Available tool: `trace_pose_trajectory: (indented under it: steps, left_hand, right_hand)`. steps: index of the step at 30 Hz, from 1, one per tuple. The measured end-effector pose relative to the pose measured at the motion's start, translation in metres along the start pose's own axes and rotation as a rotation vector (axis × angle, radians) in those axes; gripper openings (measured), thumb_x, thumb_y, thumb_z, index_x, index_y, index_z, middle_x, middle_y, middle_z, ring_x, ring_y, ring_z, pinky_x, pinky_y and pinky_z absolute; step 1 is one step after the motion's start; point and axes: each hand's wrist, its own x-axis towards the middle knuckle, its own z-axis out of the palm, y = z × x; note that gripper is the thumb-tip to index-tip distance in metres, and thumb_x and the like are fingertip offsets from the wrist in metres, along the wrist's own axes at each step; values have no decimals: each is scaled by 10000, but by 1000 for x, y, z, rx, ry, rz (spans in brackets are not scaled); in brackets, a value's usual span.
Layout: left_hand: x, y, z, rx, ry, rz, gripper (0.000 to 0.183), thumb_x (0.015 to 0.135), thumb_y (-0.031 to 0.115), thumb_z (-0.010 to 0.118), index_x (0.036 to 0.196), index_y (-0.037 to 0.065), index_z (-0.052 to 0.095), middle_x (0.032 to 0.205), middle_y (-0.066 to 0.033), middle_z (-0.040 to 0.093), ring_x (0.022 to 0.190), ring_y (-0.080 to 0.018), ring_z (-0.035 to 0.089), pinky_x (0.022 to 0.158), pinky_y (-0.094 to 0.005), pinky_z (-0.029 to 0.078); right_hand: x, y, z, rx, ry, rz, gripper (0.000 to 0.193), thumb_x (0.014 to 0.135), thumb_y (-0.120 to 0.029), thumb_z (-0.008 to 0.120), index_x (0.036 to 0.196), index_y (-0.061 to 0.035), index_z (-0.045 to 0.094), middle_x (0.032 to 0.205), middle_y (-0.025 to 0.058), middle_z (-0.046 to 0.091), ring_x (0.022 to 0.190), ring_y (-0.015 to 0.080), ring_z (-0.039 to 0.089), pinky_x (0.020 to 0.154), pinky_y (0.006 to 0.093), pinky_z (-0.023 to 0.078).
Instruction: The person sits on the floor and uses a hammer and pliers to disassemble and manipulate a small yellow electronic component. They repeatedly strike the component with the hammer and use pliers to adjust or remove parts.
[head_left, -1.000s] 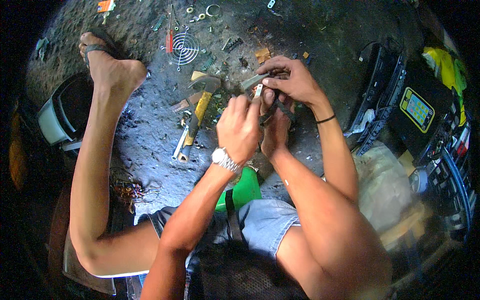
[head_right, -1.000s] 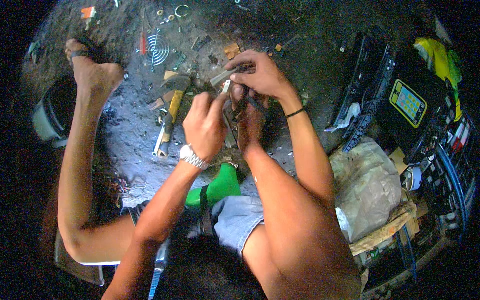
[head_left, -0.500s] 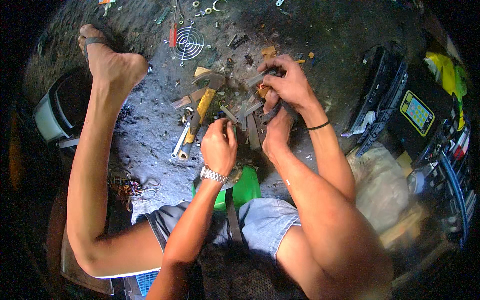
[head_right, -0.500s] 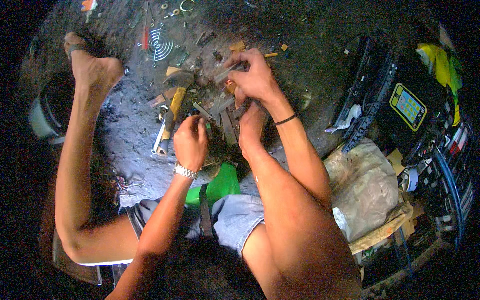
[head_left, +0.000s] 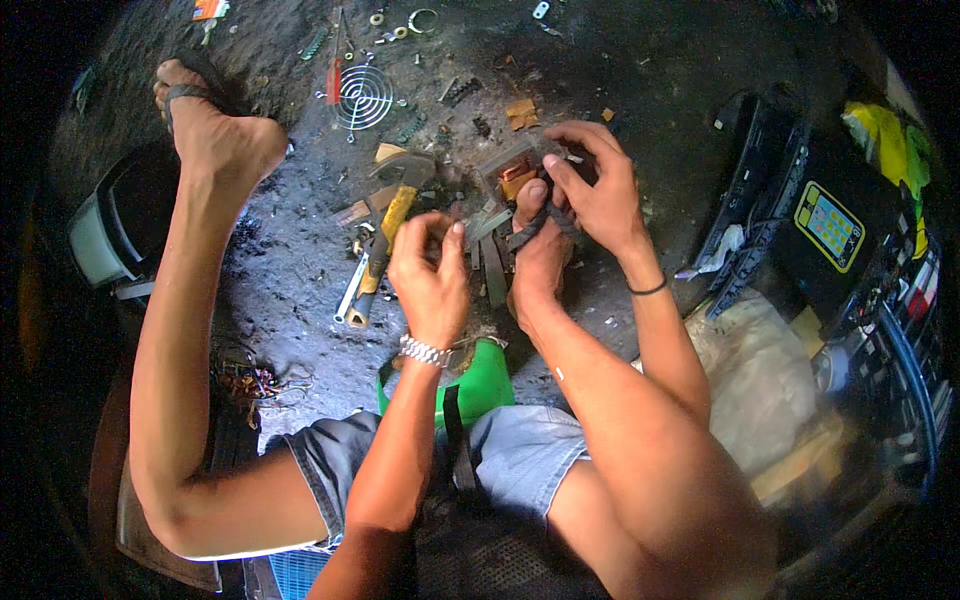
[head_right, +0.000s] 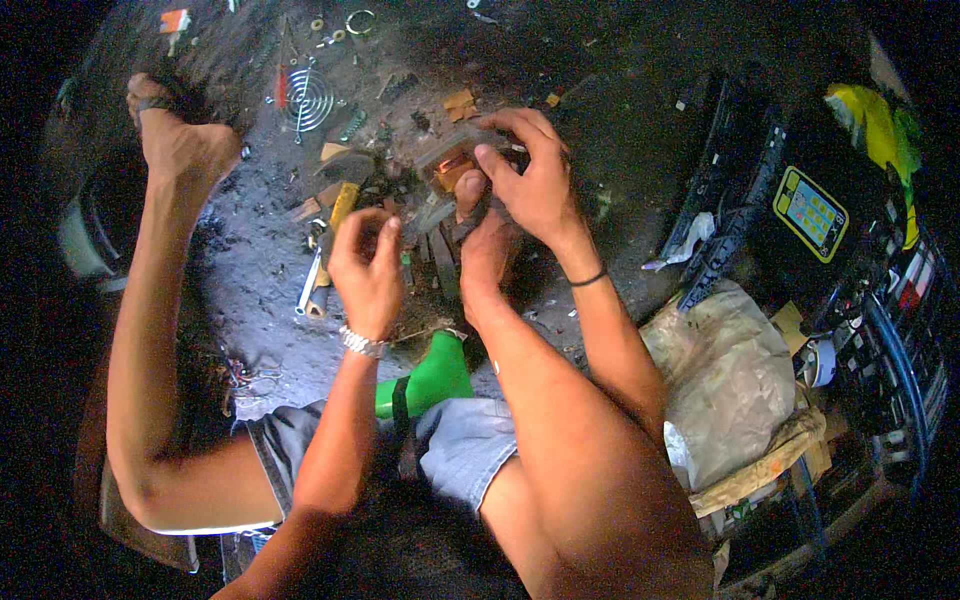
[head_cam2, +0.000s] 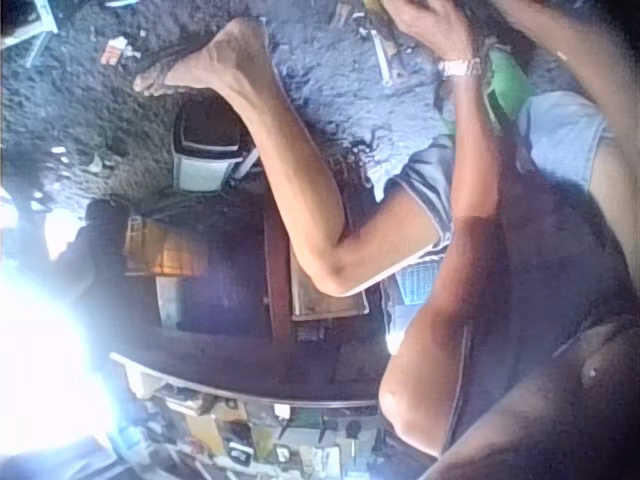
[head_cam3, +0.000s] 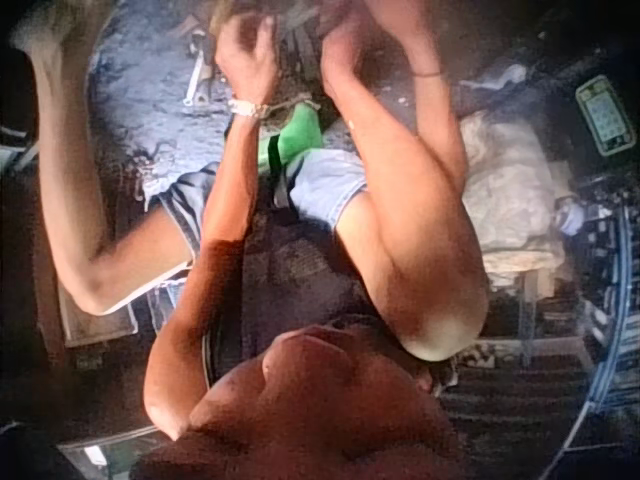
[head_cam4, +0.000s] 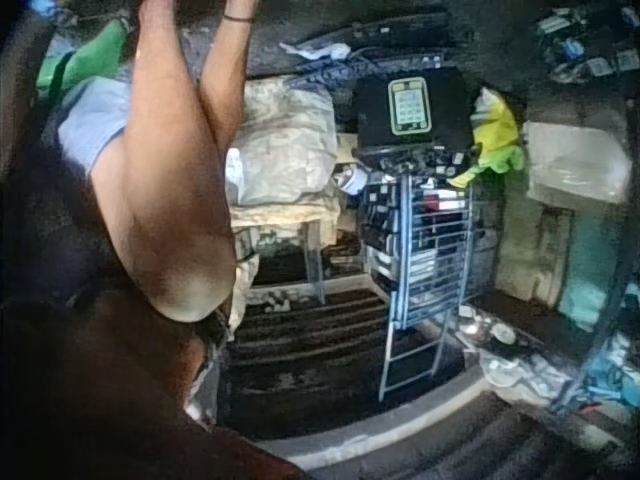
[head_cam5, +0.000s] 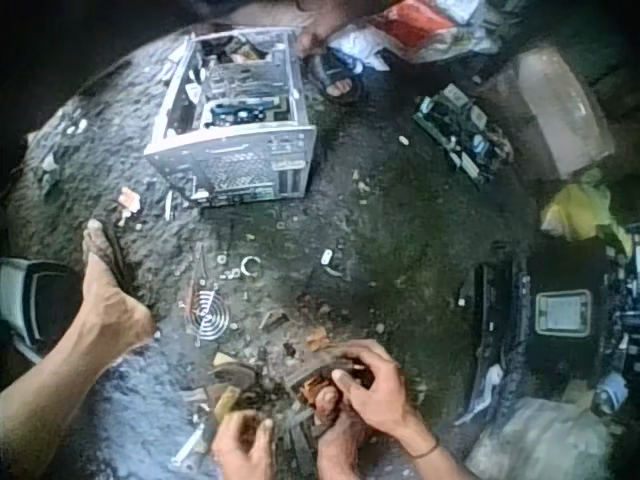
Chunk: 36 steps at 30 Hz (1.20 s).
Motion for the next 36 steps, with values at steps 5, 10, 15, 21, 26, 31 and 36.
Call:
trace_pose_trajectory:
  steps: [5, 10, 15, 21, 26, 31, 36]
  left_hand:
    - [31, 50, 4, -216, -176, -45, 131, 953, 75, 739, 1021, -36, 721, 902, -111, 768, 803, -123, 706, 719, -295, 564]
    - [60, 61, 14, -243, -167, 182, 133, 937, 20, 731, 1053, -44, 741, 919, -121, 781, 844, -131, 731, 769, -295, 585]
    - [67, 57, 12, -261, -197, 143, 150, 924, -2, 717, 1068, -24, 751, 949, -128, 779, 862, -144, 733, 780, -296, 581]
    - [42, 12, -16, 310, 67, 290, 230, 889, 37, 701, 1117, 19, 676, 1052, -173, 648, 1023, -384, 621, 929, -475, 498]
    - [9, -39, -50, 706, -24, 233, 429, 863, 107, 739, 1244, -11, 584, 1142, -225, 597, 1082, -408, 575, 943, -500, 466]
    - [18, -57, -64, 635, -236, 234, 486, 847, 79, 733, 1286, -18, 551, 1049, -229, 631, 981, -412, 624, 841, -506, 506]
    - [36, 11, -71, -116, -651, -545, 532, 887, 58, 718, 1369, -36, 512, 913, -165, 674, 879, -319, 679, 751, -493, 517]
  right_hand:
    - [4, -37, -1, 364, -279, 28, 290, 935, -140, 802, 1189, -9, 750, 1158, 67, 737, 919, 113, 694, 838, 276, 577]
    - [37, -47, 2, 354, -261, 121, 257, 904, -134, 832, 1117, -4, 770, 1033, 50, 774, 927, 94, 688, 841, 262, 577]
    - [49, -30, 6, 236, -279, 96, 287, 874, -178, 863, 1083, 1, 780, 1011, 56, 790, 950, 101, 691, 856, 291, 575]
    - [61, 24, 2, 47, -333, -131, 328, 982, -237, 744, 1243, -43, 699, 1085, 87, 759, 799, 149, 716, 708, 331, 601]
    - [56, 21, -1, 186, -418, 129, 319, 987, -244, 736, 1241, -55, 694, 1017, 100, 751, 521, 157, 657, 352, 290, 528]
    - [54, 25, 2, 197, -385, 117, 315, 988, -245, 740, 1241, -66, 684, 973, 81, 745, 512, 130, 634, 363, 282, 527]
    - [50, 34, -1, 266, -274, 92, 279, 986, -234, 744, 1198, -63, 686, 1014, 47, 739, 648, 112, 660, 458, 290, 557]
